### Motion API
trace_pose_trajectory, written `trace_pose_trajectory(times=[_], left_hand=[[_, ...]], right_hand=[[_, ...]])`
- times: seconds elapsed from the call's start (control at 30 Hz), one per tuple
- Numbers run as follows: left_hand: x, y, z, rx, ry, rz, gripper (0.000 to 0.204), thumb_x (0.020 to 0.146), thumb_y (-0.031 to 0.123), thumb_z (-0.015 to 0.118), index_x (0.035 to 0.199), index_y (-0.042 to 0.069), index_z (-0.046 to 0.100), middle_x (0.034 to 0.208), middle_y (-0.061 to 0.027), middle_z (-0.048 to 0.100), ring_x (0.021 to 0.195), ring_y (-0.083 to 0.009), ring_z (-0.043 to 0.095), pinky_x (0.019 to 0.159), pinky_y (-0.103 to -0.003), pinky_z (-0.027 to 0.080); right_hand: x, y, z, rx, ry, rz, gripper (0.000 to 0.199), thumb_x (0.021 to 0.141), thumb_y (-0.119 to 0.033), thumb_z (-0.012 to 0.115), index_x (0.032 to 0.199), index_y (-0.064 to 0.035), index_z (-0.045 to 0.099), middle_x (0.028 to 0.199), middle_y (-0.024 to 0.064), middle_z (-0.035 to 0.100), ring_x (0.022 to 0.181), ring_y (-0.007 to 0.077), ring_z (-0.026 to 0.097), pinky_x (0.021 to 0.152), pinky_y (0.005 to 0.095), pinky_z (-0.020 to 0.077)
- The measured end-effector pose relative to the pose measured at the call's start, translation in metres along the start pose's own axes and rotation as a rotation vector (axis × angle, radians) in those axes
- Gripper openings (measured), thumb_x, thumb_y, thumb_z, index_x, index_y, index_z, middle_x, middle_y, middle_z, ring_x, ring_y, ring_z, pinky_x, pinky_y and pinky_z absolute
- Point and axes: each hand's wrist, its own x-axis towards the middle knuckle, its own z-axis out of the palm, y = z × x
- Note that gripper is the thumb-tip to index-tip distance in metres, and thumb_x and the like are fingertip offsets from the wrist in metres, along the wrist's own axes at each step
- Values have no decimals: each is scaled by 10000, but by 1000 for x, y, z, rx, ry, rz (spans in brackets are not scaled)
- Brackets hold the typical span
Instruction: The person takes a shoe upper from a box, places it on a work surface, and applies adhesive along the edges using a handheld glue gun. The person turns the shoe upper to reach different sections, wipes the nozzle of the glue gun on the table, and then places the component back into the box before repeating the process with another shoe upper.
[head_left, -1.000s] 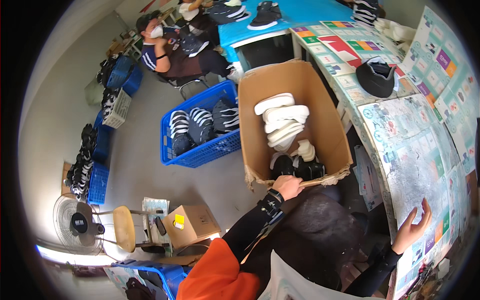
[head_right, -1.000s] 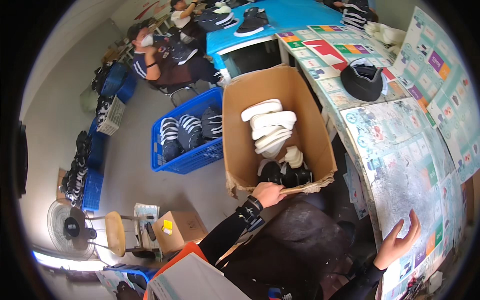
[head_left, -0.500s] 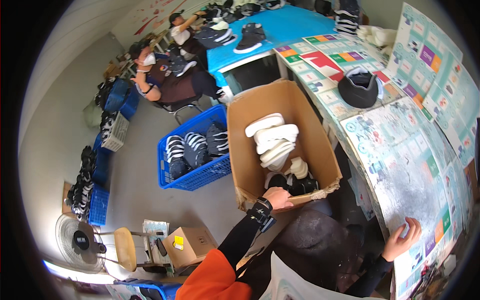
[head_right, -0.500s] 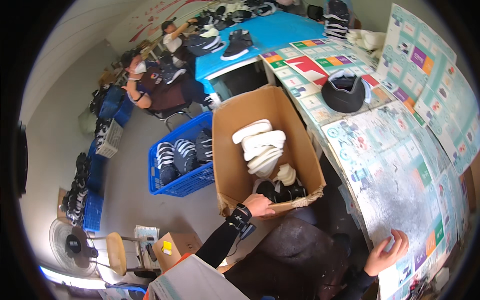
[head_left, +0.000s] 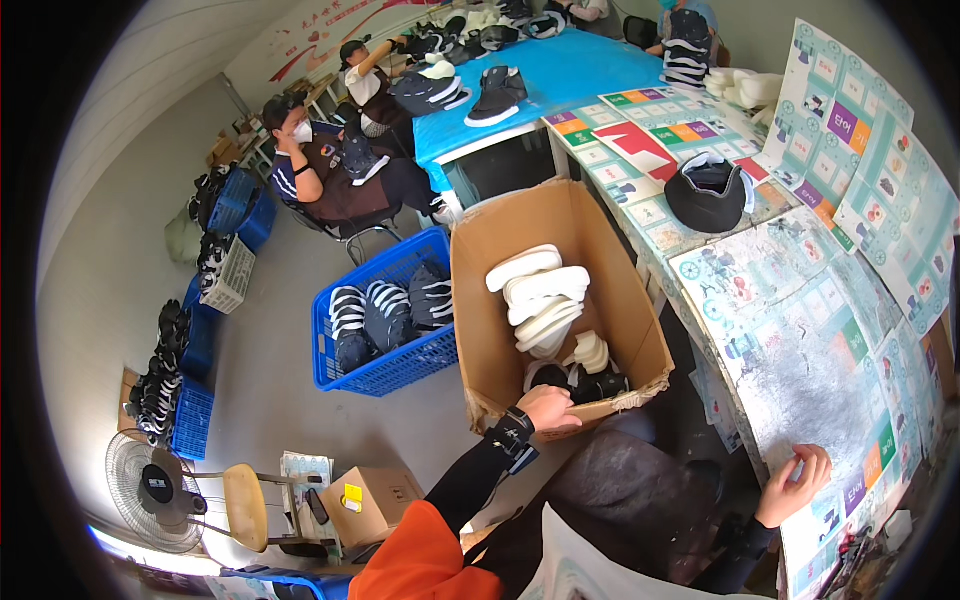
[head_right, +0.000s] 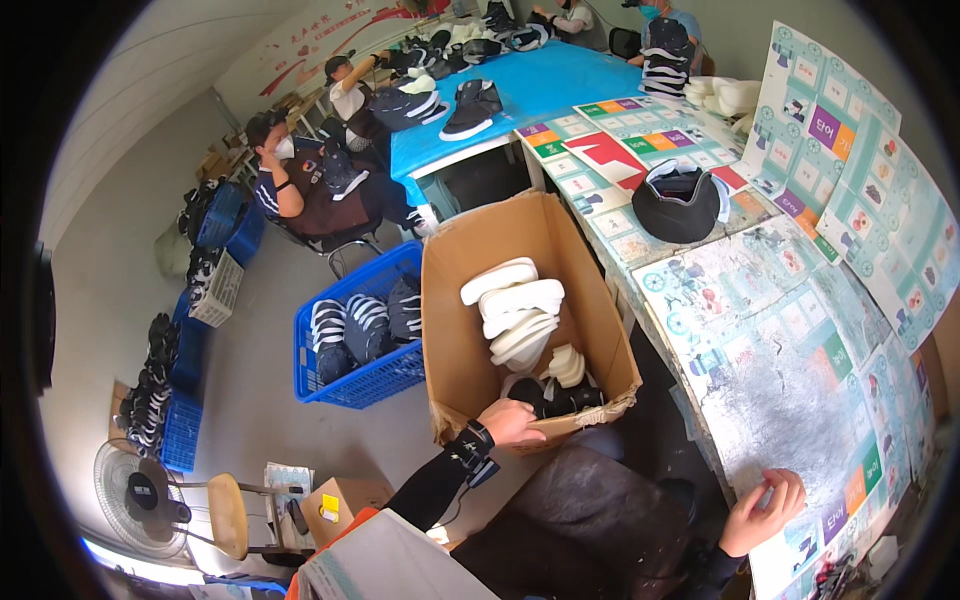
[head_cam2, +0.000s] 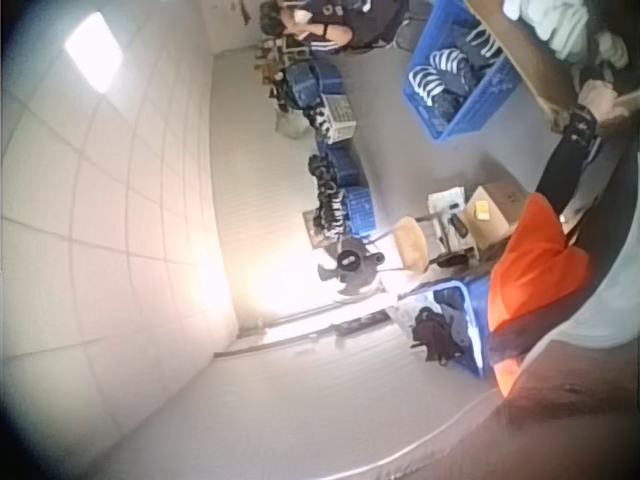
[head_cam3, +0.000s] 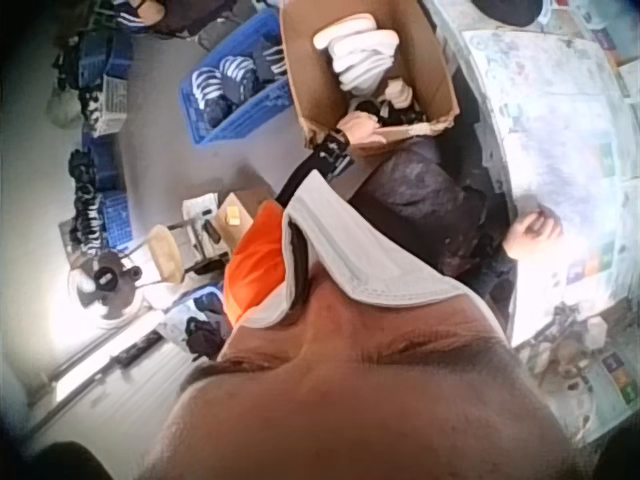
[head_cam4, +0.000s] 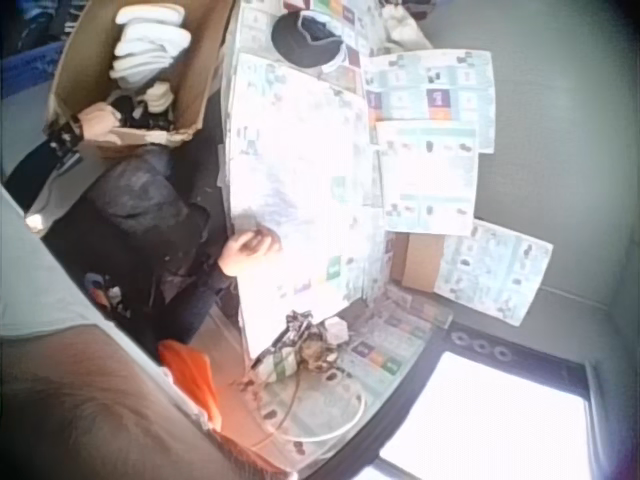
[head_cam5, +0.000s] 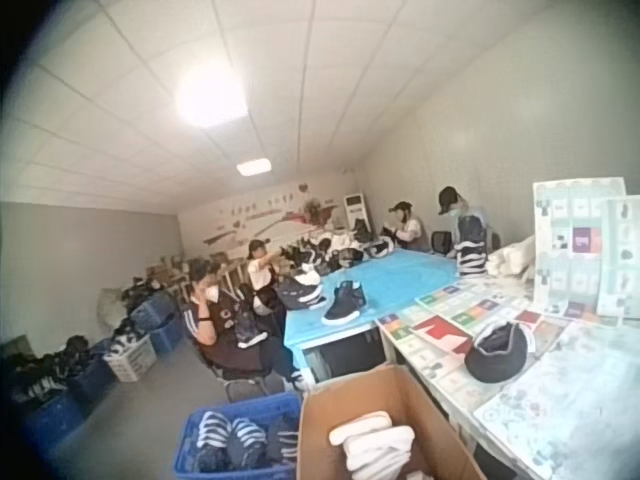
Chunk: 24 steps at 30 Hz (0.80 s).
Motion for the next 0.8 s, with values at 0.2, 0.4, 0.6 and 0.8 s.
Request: trace_pose_trajectory(times=[0.2, 0.4, 0.6, 0.8], left_hand=[[-5, 7, 2, 53, -6, -29, 589, 910, 593, 719, 824, 14, 783, 827, -136, 717, 796, -367, 710, 754, -465, 576], [-27, 0, 13, 135, 23, -79, 596, 906, 615, 705, 823, 32, 793, 828, -167, 740, 815, -375, 725, 776, -491, 578], [40, -3, 20, 102, -49, -25, 626, 899, 626, 696, 850, 9, 787, 894, -221, 746, 868, -411, 725, 791, -521, 572], [151, 157, -32, 137, 125, 320, 569, 942, 577, 649, 864, 33, 794, 890, -192, 768, 715, -386, 724, 686, -504, 577]], right_hand=[[-2, -2, -6, 31, 33, -8, 91, 830, 19, 567, 899, -30, 600, 1014, 148, 644, 1034, 369, 589, 994, 487, 409], [-5, -25, -34, 280, 87, -24, 148, 773, 84, 549, 873, -11, 603, 945, 164, 619, 982, 374, 592, 953, 494, 454], [-47, 20, -122, 82, 299, 31, 155, 753, 84, 541, 853, 0, 624, 946, 162, 632, 1002, 391, 599, 972, 509, 469], [-88, 71, -156, -2, 390, 226, 252, 671, 15, 620, 901, -65, 686, 1066, 133, 629, 1080, 368, 603, 961, 477, 485]])
